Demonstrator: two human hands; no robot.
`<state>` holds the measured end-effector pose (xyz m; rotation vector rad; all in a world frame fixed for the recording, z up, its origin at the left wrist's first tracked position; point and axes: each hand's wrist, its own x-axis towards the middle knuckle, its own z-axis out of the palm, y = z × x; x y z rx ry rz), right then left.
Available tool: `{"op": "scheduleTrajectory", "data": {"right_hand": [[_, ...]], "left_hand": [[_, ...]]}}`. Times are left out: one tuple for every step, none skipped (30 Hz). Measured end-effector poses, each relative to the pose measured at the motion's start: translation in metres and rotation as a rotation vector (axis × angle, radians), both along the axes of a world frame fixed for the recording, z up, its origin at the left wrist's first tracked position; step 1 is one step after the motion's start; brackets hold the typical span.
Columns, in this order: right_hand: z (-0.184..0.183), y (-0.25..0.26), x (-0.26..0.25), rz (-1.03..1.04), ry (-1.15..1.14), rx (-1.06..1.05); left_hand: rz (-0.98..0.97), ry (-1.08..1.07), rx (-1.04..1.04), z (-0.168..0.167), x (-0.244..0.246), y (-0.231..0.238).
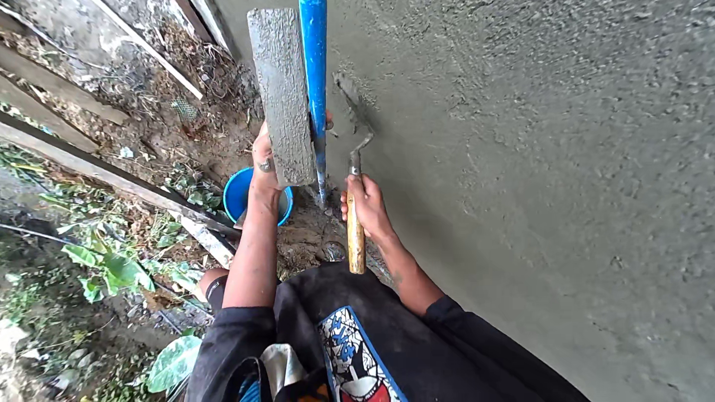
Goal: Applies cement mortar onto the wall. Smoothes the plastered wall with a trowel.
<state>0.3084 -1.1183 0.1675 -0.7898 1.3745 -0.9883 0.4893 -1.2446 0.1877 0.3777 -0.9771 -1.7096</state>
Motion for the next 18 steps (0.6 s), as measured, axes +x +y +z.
{"op": "scheduleTrajectory", "data": {"right_hand": [[0.008,0.005,-0.004,0.004,-0.001,-0.017],[0.013,0.008,-0.008,0.007,-0.008,-0.047],[0.018,0.012,-0.014,0.014,-0.017,-0.085],[0.021,0.016,-0.020,0.024,-0.024,-0.129],[0.022,0.020,-0.027,0.031,-0.033,-0.168],[0.023,0.025,-0.035,0.033,-0.045,-0.195],[0.023,0.032,-0.043,0.032,-0.062,-0.209],[0.020,0.039,-0.050,0.032,-0.075,-0.219],[0.016,0.046,-0.057,0.030,-0.084,-0.221],[0.009,0.053,-0.061,0.026,-0.091,-0.212],[0.000,0.060,-0.064,0.022,-0.093,-0.189],[-0.010,0.064,-0.064,0.020,-0.089,-0.155],[-0.020,0.066,-0.062,0.021,-0.089,-0.109],[-0.032,0.065,-0.058,0.021,-0.091,-0.056],[-0.046,0.062,-0.052,0.023,-0.091,-0.006],[-0.061,0.057,-0.047,0.034,-0.089,0.027],[-0.077,0.050,-0.042,0.047,-0.083,0.047],[-0.092,0.042,-0.039,0.060,-0.072,0.058]], "left_hand": [[-0.011,0.010,-0.011,-0.001,-0.001,-0.001],[-0.013,0.018,-0.016,-0.002,-0.001,-0.001],[-0.012,0.028,-0.017,-0.003,-0.002,-0.001],[-0.014,0.040,-0.018,-0.004,-0.002,-0.002],[-0.014,0.042,-0.020,-0.005,-0.002,-0.002],[-0.014,0.039,-0.016,-0.005,-0.002,-0.003],[-0.017,0.047,-0.012,-0.006,-0.003,-0.004],[-0.022,0.059,-0.014,-0.007,-0.004,-0.005],[-0.025,0.066,-0.023,-0.009,-0.005,-0.006],[-0.026,0.068,-0.022,-0.010,-0.006,-0.007],[-0.028,0.073,-0.014,-0.010,-0.008,-0.008],[-0.031,0.072,-0.009,-0.009,-0.009,-0.008],[-0.027,0.074,-0.003,-0.009,-0.010,-0.007],[-0.027,0.070,0.001,-0.009,-0.010,-0.006],[-0.029,0.063,0.003,-0.008,-0.010,-0.005],[-0.026,0.048,0.002,-0.006,-0.010,-0.003],[-0.022,0.032,-0.004,-0.004,-0.009,-0.003],[-0.006,0.007,-0.005,-0.002,-0.009,-0.002]]}}
